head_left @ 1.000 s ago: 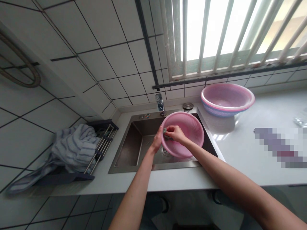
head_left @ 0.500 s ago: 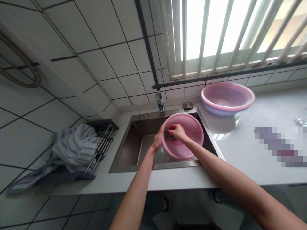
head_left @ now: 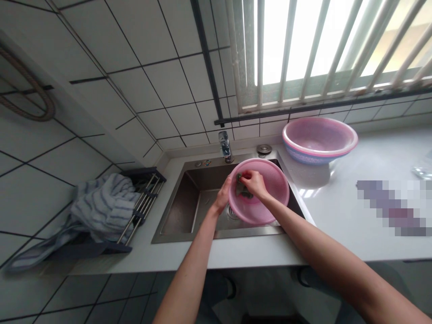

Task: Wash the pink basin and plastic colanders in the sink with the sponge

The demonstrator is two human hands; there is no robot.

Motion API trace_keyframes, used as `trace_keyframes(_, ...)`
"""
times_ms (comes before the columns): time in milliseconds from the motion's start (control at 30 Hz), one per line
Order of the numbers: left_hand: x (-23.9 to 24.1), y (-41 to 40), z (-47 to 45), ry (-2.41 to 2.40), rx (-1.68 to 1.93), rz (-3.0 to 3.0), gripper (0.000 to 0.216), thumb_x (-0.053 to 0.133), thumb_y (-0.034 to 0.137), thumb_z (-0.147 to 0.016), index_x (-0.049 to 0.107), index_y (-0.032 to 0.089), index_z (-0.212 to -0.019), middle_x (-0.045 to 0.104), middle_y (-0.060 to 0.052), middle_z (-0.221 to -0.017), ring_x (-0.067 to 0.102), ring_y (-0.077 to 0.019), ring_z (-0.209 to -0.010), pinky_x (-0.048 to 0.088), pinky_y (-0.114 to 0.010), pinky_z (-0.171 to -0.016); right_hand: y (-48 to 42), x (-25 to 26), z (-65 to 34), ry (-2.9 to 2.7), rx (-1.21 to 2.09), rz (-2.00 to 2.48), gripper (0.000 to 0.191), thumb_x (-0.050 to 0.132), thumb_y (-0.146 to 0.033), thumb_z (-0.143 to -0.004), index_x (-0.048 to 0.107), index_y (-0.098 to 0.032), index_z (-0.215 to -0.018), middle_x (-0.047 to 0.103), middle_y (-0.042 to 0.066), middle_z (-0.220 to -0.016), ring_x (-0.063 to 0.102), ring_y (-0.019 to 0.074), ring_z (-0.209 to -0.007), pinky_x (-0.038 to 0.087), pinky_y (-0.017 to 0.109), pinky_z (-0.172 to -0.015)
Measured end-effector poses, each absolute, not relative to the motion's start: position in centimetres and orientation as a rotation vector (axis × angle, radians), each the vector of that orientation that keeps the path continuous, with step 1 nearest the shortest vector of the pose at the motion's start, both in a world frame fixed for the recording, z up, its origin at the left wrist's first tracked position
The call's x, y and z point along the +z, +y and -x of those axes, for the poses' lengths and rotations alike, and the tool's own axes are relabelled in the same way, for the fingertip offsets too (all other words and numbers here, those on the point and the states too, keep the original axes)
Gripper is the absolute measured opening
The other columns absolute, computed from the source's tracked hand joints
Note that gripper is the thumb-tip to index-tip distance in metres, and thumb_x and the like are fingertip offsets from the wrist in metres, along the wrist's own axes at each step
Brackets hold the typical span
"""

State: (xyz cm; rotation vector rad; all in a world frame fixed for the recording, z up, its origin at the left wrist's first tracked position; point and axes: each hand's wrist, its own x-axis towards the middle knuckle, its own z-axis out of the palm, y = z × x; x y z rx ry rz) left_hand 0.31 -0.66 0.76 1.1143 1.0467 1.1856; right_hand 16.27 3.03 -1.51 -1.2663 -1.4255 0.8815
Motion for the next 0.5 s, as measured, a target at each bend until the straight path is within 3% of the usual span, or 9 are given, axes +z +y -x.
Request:
trace_keyframes(133, 0.7, -0.7, -0.1, 1.101, 1.216, -1.143, 0.043, 0.065, 0.051, -0.097, 0.076, 0.023, -0.129, 0.073, -0.005, -0.138, 0.047, -0.0309, -0.151, 0.024, -0.045, -0.132, 2.8, -2.3, -15.5, -1.594, 1.128, 1.135, 0.006, 0.071, -0.018, -0.076, 0.077, -0.017, -0.079, 0.078, 0.007, -0.079, 0.067, 0.0184, -0.068, 0.048, 0.025, -0.061)
trace_keyframes(233, 0.5, -0.7, 0.1, 1.110, 1.212, -1.140, 0.044, 0.066, 0.051, -0.097, 0.076, 0.023, -0.129, 0.072, -0.004, -0.140, 0.046, -0.0305, -0.152, 0.022, -0.046, -0.133, 3.1, -2.5, -15.3, -1.504, 1.310, 1.034, 0.014, 0.072, -0.025, -0.075, 0.075, -0.014, -0.083, 0.077, 0.008, -0.081, 0.065, 0.0170, -0.067, 0.049, 0.025, -0.061)
trace_keyframes(400, 0.1, -0.5, -0.2, 1.003, 1.149, -1.141, 0.048, 0.062, 0.057, -0.098, 0.075, 0.023, -0.130, 0.069, -0.005, -0.144, 0.045, -0.0298, -0.153, 0.026, -0.046, -0.131, 3.5, -1.8, -15.9, -1.094, 1.174, 0.997, 0.028, 0.071, -0.038, -0.076, 0.072, -0.015, -0.092, 0.076, 0.010, -0.093, 0.068, 0.0183, -0.077, 0.054, 0.026, -0.066)
trace_keyframes(500, 0.1, -0.4, -0.1, 1.041, 1.180, -1.096, 0.047, 0.064, 0.056, -0.097, 0.076, 0.023, -0.129, 0.070, -0.006, -0.142, 0.047, -0.0302, -0.151, 0.028, -0.044, -0.130, 2.9, -1.5, -15.3, -1.201, 1.243, 0.946, 0.031, 0.074, -0.042, -0.076, 0.072, -0.016, -0.090, 0.076, 0.009, -0.091, 0.067, 0.0180, -0.074, 0.053, 0.026, -0.065)
